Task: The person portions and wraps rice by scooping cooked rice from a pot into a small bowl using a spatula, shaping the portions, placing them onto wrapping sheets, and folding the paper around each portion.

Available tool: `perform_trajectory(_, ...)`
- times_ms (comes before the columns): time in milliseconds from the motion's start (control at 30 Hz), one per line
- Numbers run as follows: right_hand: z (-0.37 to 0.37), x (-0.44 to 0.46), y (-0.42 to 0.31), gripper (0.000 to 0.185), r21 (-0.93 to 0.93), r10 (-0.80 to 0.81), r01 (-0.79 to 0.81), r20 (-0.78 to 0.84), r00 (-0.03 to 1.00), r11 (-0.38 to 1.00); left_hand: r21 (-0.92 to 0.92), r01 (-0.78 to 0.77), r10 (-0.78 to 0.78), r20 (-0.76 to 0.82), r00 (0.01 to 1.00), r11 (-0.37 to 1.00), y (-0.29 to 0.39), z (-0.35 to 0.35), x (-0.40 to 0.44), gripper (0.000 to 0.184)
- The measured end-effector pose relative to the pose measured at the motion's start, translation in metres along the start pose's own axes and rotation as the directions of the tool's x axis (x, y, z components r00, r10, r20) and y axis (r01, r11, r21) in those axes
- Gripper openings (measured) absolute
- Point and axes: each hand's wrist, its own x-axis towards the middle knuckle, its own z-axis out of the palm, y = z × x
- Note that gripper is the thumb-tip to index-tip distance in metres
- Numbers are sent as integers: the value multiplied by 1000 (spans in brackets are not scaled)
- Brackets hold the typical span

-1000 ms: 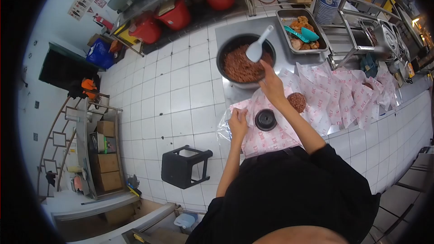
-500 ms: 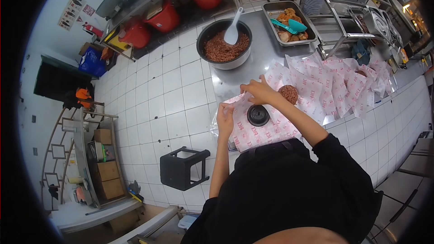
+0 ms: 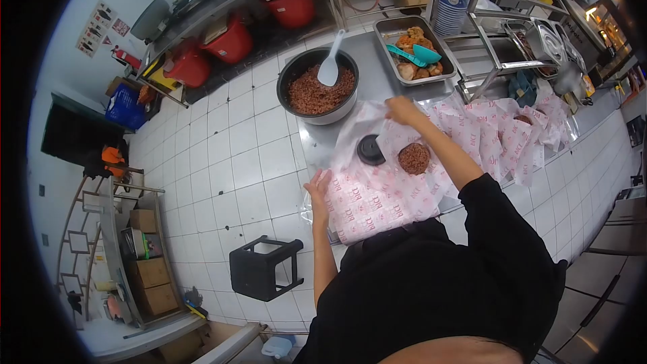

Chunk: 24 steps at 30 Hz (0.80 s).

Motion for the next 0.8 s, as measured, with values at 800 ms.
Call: perform_trajectory(800,-56,148,-47,76,763,353,3,-303,885,646,748,-368,504,52,862,552,-14,40,-28,43)
